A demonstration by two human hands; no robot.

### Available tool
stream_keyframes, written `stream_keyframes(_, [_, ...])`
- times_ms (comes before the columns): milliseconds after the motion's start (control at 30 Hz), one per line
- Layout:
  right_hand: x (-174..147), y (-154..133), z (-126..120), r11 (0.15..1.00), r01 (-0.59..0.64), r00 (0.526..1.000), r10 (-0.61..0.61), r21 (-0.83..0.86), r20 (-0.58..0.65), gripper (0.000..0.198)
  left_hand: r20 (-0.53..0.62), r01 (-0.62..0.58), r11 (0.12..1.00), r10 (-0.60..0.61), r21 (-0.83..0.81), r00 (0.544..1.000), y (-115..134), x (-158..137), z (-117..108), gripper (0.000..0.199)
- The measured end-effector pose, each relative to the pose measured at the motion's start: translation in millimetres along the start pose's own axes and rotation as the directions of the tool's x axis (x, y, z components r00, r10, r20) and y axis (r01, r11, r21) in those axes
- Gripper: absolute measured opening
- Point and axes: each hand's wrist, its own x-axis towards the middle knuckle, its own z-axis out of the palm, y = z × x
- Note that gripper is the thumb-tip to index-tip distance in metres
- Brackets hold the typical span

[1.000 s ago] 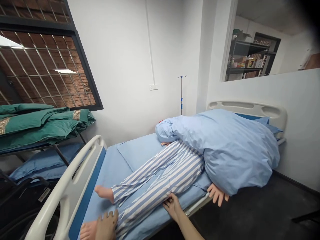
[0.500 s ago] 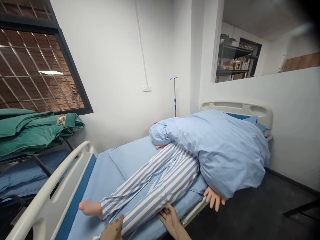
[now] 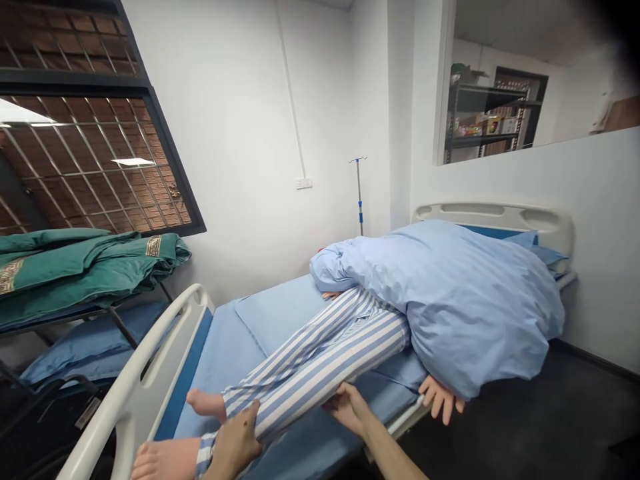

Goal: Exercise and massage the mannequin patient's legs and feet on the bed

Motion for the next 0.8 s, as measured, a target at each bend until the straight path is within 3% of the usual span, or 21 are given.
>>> stream_keyframes(133, [-16.1,-32.7,23.5,0.994,0.046,0.999,-0.044,-0.098,0.023,0.008,-0.036,0.05,0.997,-0.053,-0.06,0.998,11.8,6.9,7.4,0.078])
stream_keyframes(300, [-28.6,-76.0,49.6,0.981,0.113,0.991,-0.1,-0.161,0.087,0.013,-0.098,0.031,0.989,-0.046,-0.144,0.994,33.9,29.1,11.2,0.074])
stream_keyframes(400, [-31.0,-90.8,58.1,0.972,0.147,0.988,-0.134,-0.185,0.078,0.015,-0.12,0.022,0.977,-0.048,-0.21,0.992,51.1,44.8,26.2,0.075])
stream_keyframes(600, [-27.8,-89.0,51.2,0.941,0.188,0.978,-0.206,-0.28,-0.034,0.016,-0.131,0.012,0.924,-0.067,-0.382,0.989,72.6,64.0,75.7,0.074])
stream_keyframes(800, [-21.0,-80.4,41.6,0.922,0.232,0.952,-0.281,-0.308,-0.122,0.019,-0.144,-0.023,0.914,-0.039,-0.405,0.989,70.4,63.0,80.7,0.065])
